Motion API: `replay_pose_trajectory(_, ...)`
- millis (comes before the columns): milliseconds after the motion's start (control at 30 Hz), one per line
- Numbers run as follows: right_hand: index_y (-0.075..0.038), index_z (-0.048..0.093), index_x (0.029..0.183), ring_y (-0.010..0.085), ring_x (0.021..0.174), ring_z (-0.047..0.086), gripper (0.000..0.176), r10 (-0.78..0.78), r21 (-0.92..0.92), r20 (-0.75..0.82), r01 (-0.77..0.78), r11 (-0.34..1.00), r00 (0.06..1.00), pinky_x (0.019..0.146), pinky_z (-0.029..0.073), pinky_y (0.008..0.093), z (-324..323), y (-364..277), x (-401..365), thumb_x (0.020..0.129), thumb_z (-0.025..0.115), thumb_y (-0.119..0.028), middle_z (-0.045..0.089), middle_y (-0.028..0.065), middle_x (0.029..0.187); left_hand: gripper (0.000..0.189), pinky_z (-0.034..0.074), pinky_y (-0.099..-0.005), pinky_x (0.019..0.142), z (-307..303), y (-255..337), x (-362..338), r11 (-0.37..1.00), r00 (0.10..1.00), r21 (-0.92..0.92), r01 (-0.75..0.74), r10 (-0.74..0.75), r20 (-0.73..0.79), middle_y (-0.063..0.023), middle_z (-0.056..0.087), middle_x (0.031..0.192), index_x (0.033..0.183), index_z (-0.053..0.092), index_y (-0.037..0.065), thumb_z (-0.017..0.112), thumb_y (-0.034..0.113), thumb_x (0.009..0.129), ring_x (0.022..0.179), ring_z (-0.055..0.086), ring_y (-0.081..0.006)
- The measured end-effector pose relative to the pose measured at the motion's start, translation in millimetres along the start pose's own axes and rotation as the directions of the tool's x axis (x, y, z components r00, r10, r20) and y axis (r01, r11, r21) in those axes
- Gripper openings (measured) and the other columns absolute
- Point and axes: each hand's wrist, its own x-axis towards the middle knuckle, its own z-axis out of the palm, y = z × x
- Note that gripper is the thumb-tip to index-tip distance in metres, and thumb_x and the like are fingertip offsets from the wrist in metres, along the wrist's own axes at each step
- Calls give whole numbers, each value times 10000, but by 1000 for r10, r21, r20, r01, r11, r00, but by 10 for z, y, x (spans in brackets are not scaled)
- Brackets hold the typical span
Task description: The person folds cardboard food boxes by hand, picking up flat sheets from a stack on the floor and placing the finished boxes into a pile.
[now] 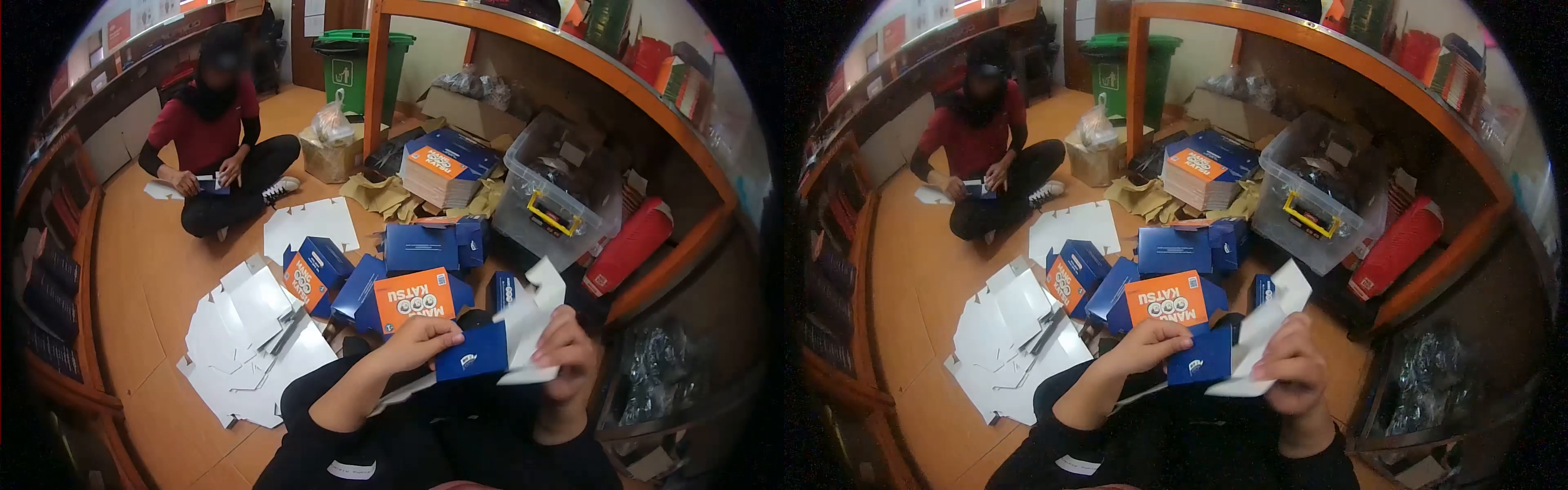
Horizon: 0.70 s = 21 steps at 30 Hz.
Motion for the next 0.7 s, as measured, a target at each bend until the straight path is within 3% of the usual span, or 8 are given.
replay_pose_trajectory(167,-145,676,796,177,723,482,206,309,-378,548,-100,920,777,672,310,315,100,-173,297,604,750,-145,477,0,742,216,334,-183,439,162,-158,-7,997,998,-38,-60,61,10,28,553,651,938,623,34,555,236,900,501,440,-24)
replay_pose_trajectory(300,-121,645,732,233,790,488,199,249,-464,127,-165,871,960,693,331,333,62,-156,147,561,746,-111,487,50,782,210,370,-204,485,191,-12,-83,995,997,-97,-13,5,-81,1,584,677,937,631,31,549,221,899,530,472,-48)
replay_pose_trajectory(400,-109,627,711,224,820,486,185,298,-419,489,-79,905,820,713,338,344,83,-160,294,568,744,-117,496,33,825,185,410,-204,589,163,193,-178,981,994,159,-107,112,-19,-7,607,726,930,624,9,551,175,895,650,525,-48)
replay_pose_trajectory(433,-113,612,812,252,924,469,255,350,-425,605,-81,901,715,790,355,365,79,-136,296,610,756,-170,484,79,954,170,418,-220,626,160,181,-187,953,973,204,-224,229,-1,-37,617,752,923,624,10,562,164,885,686,533,-55)
replay_pose_trajectory(533,-132,579,951,296,1026,429,375,304,-315,210,-230,921,929,889,339,395,183,-82,118,650,766,-252,428,141,1074,163,420,-224,656,162,132,-201,941,950,204,-269,294,-104,-55,623,803,921,619,0,559,147,884,716,544,-75)
replay_pose_trajectory(567,-150,537,1043,327,1097,391,492,215,-352,132,-157,923,968,954,315,415,151,-66,62,648,781,-311,369,190,1145,159,453,-257,681,185,34,-145,886,857,260,-384,447,-258,-40,609,782,925,606,16,541,157,894,742,556,-97)
replay_pose_trajectory(600,-160,582,1031,327,1117,398,517,112,-272,31,-100,957,993,969,310,434,213,-20,25,600,806,-340,420,164,1149,157,469,-249,708,207,25,-143,921,827,153,-358,388,-406,-45,608,866,982,558,23,511,158,918,783,565,-100)
replay_pose_trajectory(700,-212,649,1047,302,1123,424,524,138,-335,396,3,942,908,997,283,489,331,-32,86,563,814,-330,511,75,1183,224,494,-275,775,159,52,-129,805,816,-381,-455,205,-540,-75,576,999,1141,408,52,456,142,941,891,583,-137)
